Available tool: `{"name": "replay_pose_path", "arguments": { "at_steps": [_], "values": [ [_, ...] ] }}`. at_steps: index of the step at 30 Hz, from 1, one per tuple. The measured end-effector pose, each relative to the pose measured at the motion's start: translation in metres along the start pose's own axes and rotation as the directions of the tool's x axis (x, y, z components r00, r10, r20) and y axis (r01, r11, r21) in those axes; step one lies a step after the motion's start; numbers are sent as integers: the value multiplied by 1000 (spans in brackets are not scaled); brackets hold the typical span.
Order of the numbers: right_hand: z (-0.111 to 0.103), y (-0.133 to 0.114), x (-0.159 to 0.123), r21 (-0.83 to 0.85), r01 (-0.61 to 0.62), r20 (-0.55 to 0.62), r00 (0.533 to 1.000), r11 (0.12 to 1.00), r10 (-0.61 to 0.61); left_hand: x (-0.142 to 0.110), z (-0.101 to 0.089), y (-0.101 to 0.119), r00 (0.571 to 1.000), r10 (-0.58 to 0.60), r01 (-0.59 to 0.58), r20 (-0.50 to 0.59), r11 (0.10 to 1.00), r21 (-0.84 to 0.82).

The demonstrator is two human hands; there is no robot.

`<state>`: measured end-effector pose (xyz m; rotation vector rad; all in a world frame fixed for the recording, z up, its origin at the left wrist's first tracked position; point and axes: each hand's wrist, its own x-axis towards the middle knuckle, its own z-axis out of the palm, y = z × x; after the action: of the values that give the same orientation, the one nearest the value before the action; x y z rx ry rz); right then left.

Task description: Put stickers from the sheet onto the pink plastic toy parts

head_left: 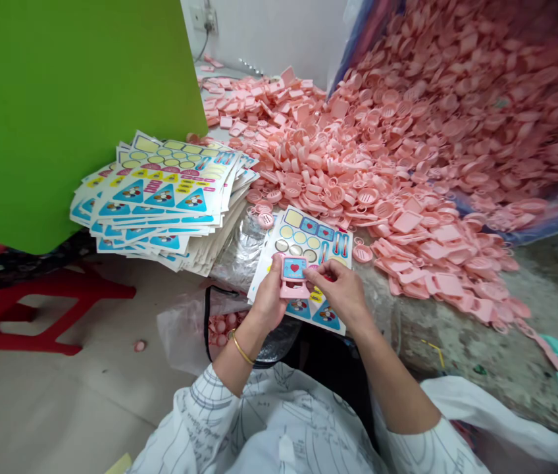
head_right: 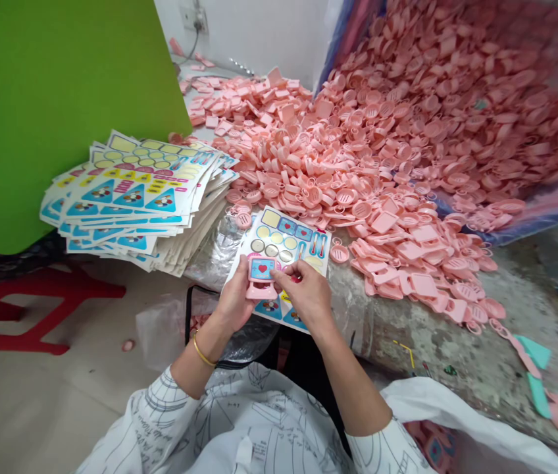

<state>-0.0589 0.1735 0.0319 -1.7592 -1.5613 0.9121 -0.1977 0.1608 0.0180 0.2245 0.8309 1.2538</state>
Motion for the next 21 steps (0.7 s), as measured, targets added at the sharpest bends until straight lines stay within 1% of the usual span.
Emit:
{"name": "replay_pose_path", "arguments": {
  "at_steps": [3, 8, 11, 13, 15, 17, 19, 21],
  "values": [
    [0, 1, 0, 0, -11, 8, 1000, 1000, 11, 0, 0, -1, 1000, -2, 2, 16, 1000, 16],
    [0, 4, -1, -24, -5, -3, 1000, 1000, 5, -1, -2, -4, 998, 59, -59, 9, 996, 64],
    [-2, 2, -4, -72, 24, 21, 1000, 997, -23, -3, -2, -7, 994, 106, -106, 2, 987, 122],
    [-6, -2, -8, -142, 70, 57, 996, 987, -62, -4, -2, -8, 991, 137, -136, 1, 979, 154],
    [-14, -5, -13, -236, 128, 79, 991, 963, -112, -6, -1, -8, 990, 143, -140, -6, 974, 181],
    [-27, -5, -17, -328, 162, 72, 987, 931, -146, -8, -1, -5, 992, 124, -117, -24, 974, 194],
    [-46, -1, -19, -383, 161, 32, 986, 910, -161, -10, -2, -2, 994, 103, -92, -44, 975, 204],
    [-70, 10, -16, -374, 154, -28, 984, 914, -177, -15, -2, -1, 994, 97, -81, -59, 970, 229]
  ]
}}
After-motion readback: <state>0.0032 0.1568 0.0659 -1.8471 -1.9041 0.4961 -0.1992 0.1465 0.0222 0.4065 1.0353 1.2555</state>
